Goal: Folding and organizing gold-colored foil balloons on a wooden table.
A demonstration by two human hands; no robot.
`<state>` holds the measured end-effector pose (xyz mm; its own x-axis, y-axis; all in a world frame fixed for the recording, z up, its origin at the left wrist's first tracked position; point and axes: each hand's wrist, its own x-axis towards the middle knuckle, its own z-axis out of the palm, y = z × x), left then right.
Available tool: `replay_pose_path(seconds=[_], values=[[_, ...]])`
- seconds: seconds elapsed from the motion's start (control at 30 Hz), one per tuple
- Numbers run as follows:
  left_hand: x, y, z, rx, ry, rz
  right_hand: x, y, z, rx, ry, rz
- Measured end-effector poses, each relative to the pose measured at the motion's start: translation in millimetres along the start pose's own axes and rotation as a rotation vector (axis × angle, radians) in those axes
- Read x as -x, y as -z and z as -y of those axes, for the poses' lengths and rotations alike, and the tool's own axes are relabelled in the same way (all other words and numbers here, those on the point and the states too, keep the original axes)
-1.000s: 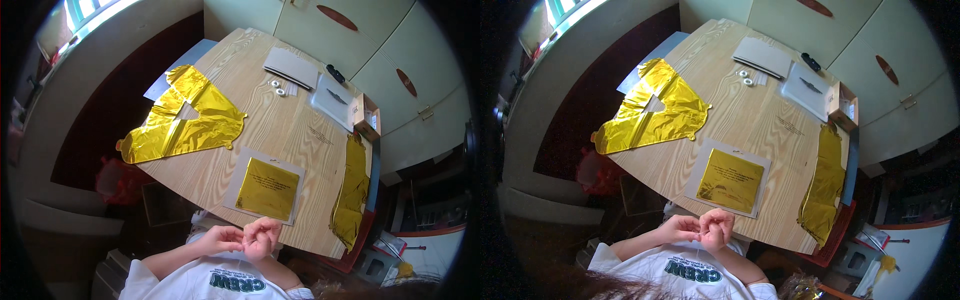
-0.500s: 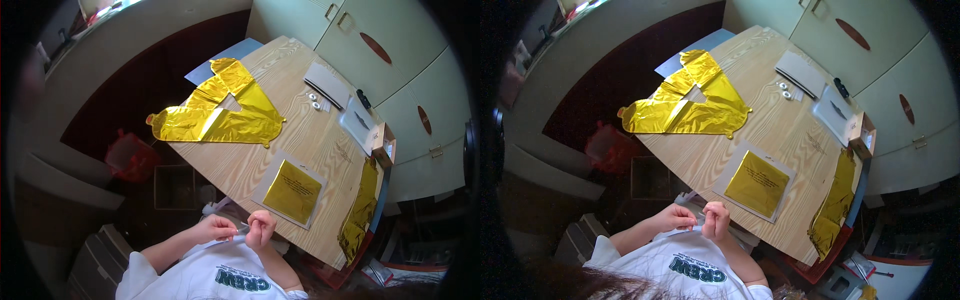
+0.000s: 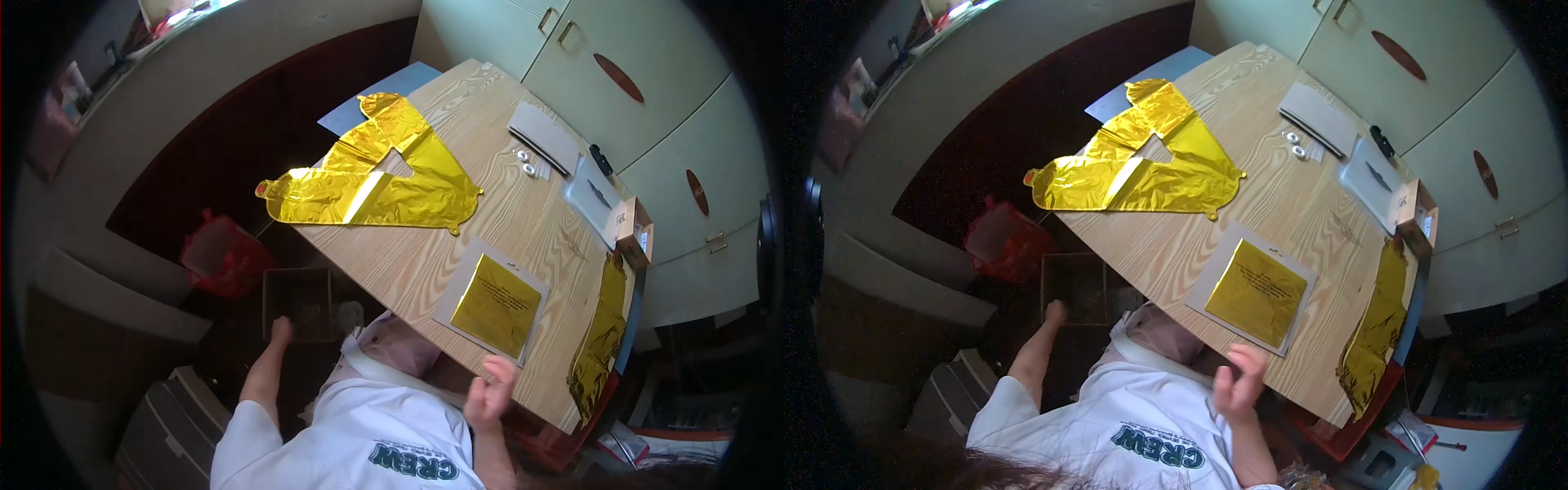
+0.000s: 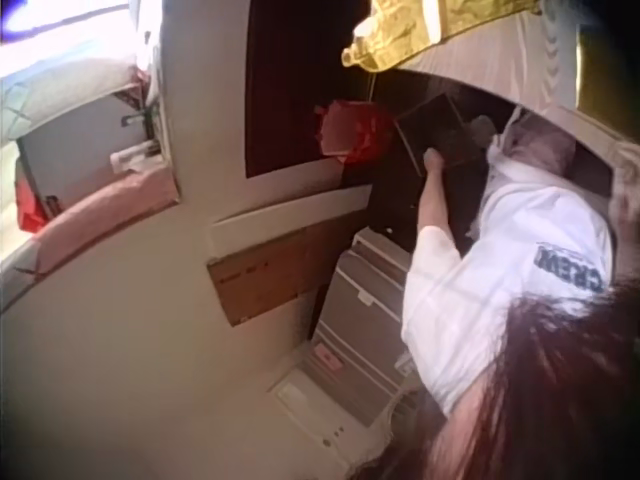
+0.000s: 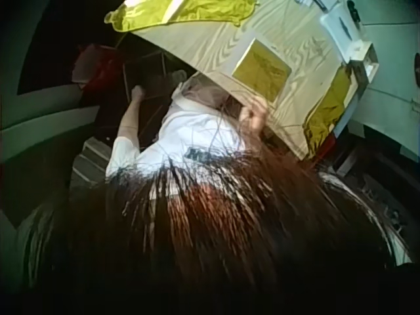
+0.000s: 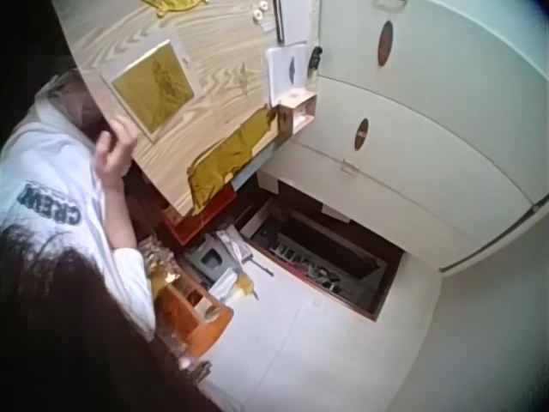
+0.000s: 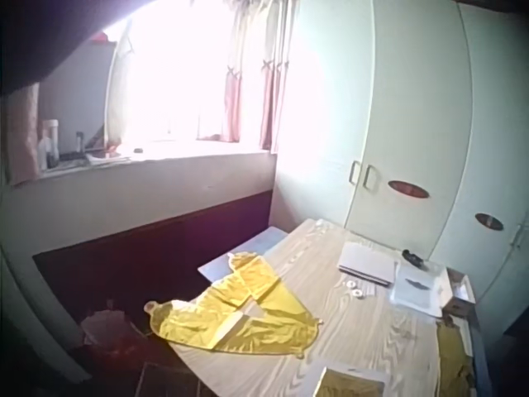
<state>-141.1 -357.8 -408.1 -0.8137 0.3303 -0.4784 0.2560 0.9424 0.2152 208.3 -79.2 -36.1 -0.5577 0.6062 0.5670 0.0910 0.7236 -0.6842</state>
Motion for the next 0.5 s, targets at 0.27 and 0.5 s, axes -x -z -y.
replay_pose_path(seconds=[0.27,0.5], values=[[-63,-62,26,0.061,0.037,-0.177,22,60,-41,0.372,-0.219,-0.045],[-67,-19,19,-0.053,-0.059,0.040,21,57,-59,0.646,-0.010,-0.006]])
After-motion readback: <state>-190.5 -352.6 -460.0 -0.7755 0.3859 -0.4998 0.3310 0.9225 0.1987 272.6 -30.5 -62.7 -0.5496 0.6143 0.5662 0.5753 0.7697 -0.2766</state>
